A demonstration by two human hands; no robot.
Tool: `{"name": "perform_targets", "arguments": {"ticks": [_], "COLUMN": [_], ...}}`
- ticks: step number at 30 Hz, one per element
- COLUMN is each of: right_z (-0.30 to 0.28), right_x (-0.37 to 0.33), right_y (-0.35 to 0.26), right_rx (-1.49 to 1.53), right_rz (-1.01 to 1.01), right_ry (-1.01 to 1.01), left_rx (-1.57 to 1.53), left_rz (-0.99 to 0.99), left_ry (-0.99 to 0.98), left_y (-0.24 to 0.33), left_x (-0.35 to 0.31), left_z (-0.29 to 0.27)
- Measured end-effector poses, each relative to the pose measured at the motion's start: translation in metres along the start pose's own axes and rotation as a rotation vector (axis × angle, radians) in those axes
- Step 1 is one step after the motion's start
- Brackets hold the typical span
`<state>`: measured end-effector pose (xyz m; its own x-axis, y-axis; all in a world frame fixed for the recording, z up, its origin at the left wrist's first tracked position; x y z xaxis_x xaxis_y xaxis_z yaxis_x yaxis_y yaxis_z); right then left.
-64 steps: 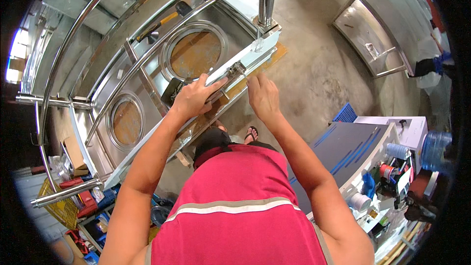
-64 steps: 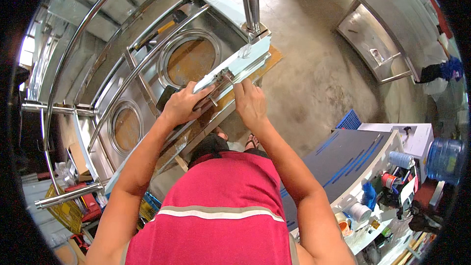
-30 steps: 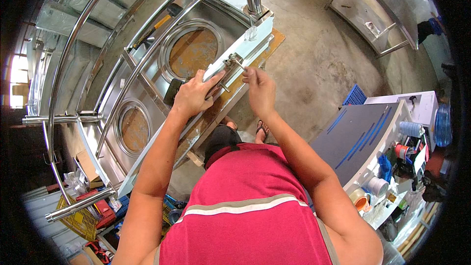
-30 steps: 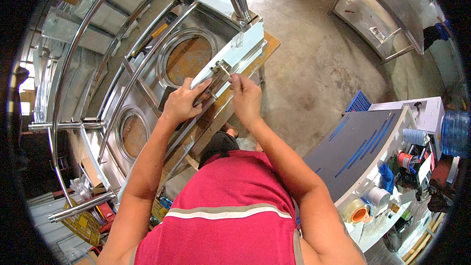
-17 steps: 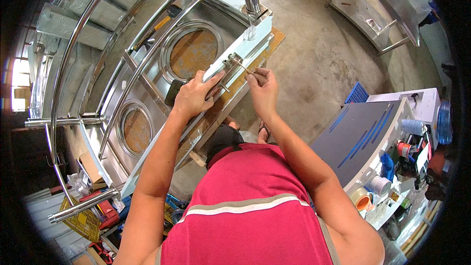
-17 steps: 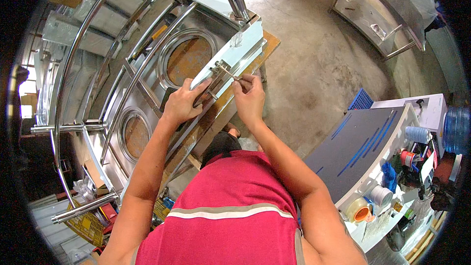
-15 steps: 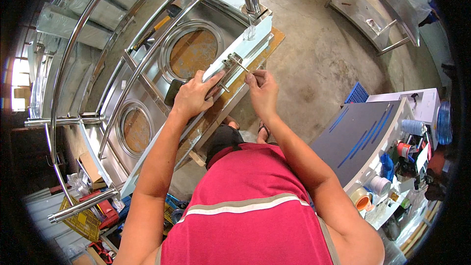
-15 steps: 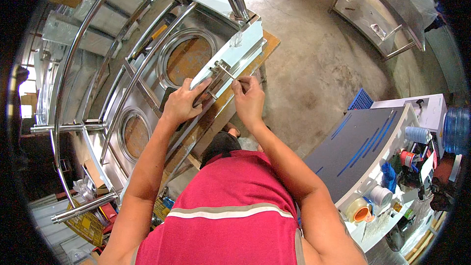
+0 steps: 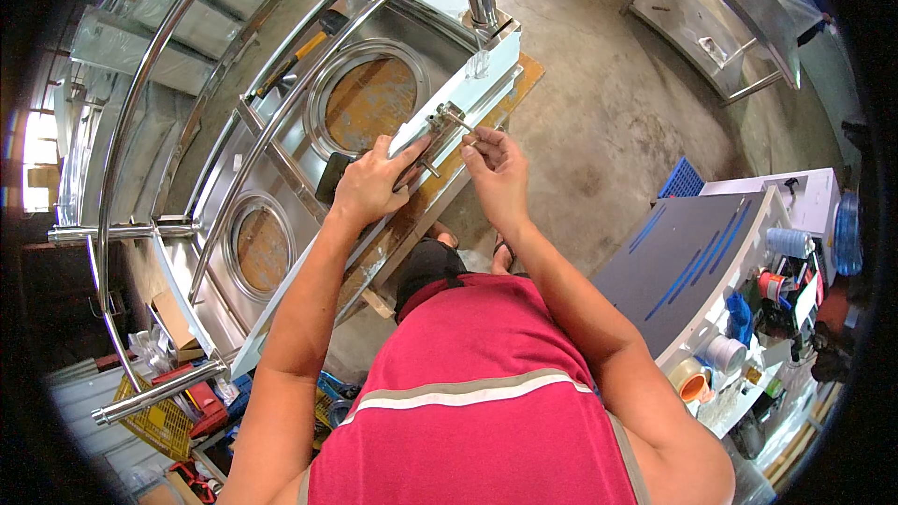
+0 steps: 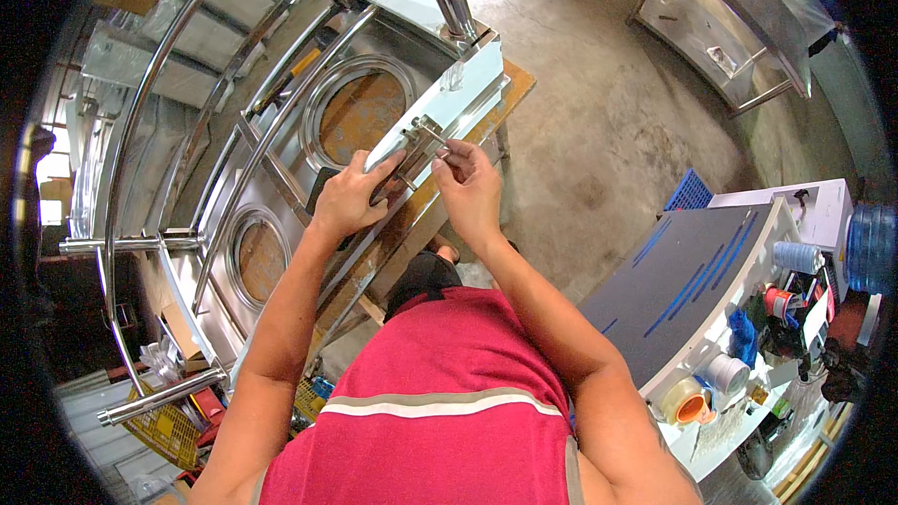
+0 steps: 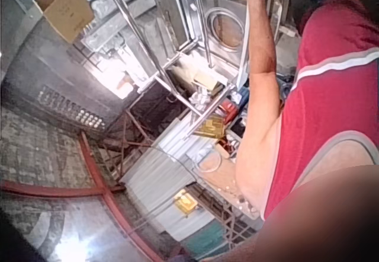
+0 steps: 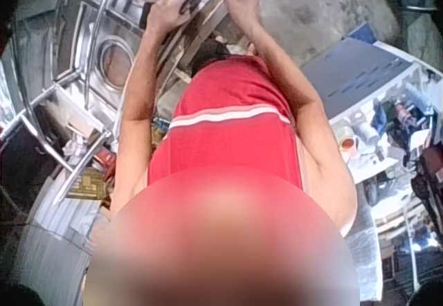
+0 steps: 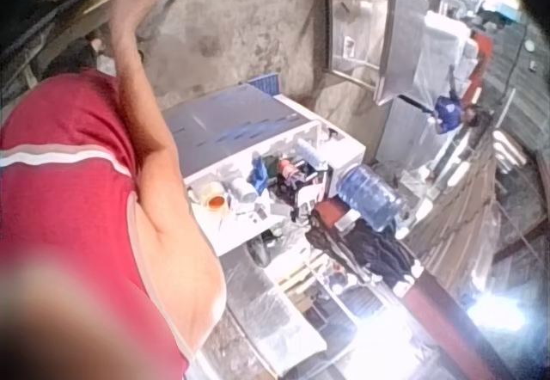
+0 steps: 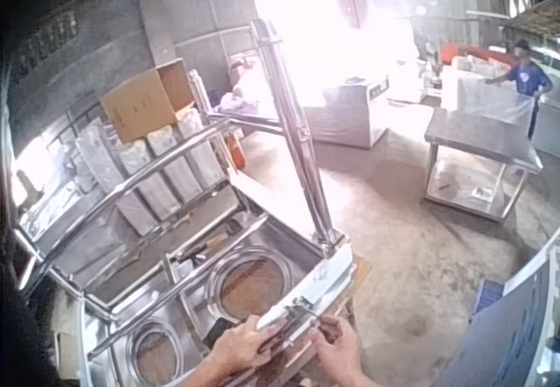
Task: The person assembles a stainless steel food cart by attaching a metal side panel and securing it with screws. They use a screwdriver to fasten the panel to the frame and adjust components to ensure alignment.
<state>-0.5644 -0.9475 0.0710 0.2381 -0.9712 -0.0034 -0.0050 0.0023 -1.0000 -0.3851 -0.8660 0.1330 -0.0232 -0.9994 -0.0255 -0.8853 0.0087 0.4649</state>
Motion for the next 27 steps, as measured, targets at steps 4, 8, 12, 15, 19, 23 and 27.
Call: {"name": "perform_targets", "arguments": {"ticks": [4,8,12,15,19,23,27], "right_z": [-0.003,-0.006,-0.005,-0.006,-0.012,-0.016,-0.011], "right_x": [0.007,0.022,0.02,0.015,0.006,0.006,0.014], "right_y": [0.009,0.028,0.039,0.035,0.016,0.014,0.033], "right_rx": [-0.071,0.218,0.371,0.257,-0.149,-0.445,-0.218], "right_rz": [0.128,0.439,0.531,0.415,0.086,0.018,0.244], "right_ry": [-0.046,-0.033,0.031,0.042,0.064,0.048,-0.107], "left_rx": [0.008,0.007,0.013,0.025,0.012,0.007,-0.001], "left_rz": [-0.02,-0.006,-0.035,-0.019,-0.029,-0.022,0.017], "left_ry": [-0.018,-0.017,-0.035,-0.029,-0.045,-0.011,0.034], "left_y": [-0.002,-0.002,-0.003,-0.003,-0.006,-0.008,-0.007], "left_x": [0.0,-0.001,0.0,0.0,0.0,-0.002,-0.004], "left_z": [0.002,0.0,0.002,0.001,0.002,0.004,0.001]}}
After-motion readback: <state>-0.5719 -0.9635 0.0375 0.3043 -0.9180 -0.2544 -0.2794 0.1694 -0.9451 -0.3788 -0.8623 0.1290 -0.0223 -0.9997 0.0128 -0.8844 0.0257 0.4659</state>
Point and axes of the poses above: each hand's wrist, its own x-axis towards the middle knuckle, its own z-axis out of the palm, y = z × x, the point moved 5 cm from there along x, towards the middle knuckle, and after that the axes turned 15 degrees about -x, right-handed, at the moved point
